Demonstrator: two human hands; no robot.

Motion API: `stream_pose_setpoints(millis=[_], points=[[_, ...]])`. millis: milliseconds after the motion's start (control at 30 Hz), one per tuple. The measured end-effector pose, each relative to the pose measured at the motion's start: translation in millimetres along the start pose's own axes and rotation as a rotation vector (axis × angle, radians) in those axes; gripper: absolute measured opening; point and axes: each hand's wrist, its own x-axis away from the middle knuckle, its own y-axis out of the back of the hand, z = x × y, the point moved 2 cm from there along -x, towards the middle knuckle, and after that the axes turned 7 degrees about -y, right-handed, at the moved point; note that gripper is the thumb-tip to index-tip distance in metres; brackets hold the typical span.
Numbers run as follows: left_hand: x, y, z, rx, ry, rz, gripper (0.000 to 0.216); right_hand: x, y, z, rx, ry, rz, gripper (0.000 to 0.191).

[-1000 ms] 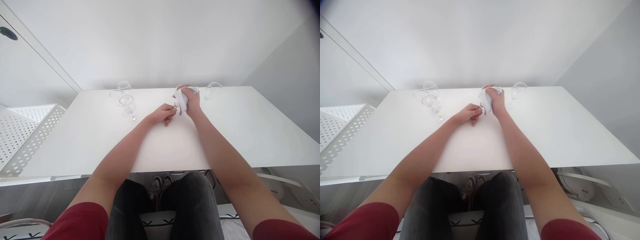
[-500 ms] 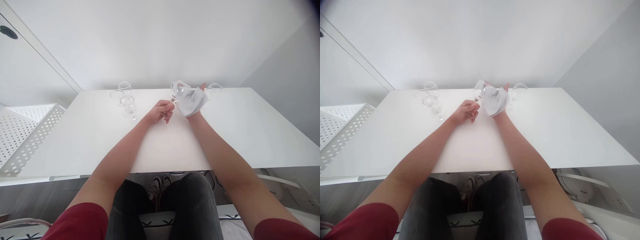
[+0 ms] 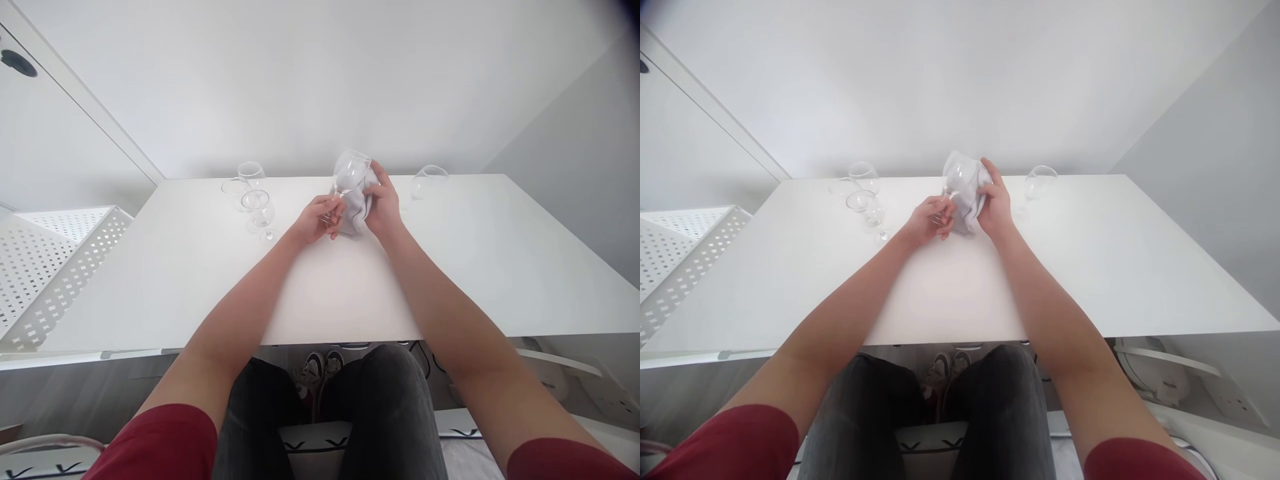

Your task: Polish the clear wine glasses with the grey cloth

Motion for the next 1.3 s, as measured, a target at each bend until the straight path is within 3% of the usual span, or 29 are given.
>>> stream_pose_setpoints(millis=[333,533,767,967,1100,1300], points=[[-2.9,1.3,2.1,-0.037,0.036,-0.071,0.045,10.7,-8.7,11.7,0.089,0.029,0.123,0.054],[-4.1,3.8,2.2,-0.001,0.025,-0.105,0.044,8.7,-11.5,3.2,0.104,0.038,0.06,0.074],[-3.5,3.5,1.5,0.016,0.052,-0.169,0.041,21.2,-24.1,10.5,0.383,0.306,-0.022,0.062],[-3.5,2.1,9.2,-0.044,0.052,-0.169,0.035,20.1,-27.0,8.6,0.744,0.529,0.13,0.034],[-0.7,-6.3,10.1,-0.203,0.122,-0.059,0.043,14.7,-17.8,10.6,0.706,0.435,0.07,0.027],[2.8,-10.3,6.9,-0.307,0.176,0.034,0.05,21.7,-10.0,25.7,0.38,0.272,-0.046,0.029]])
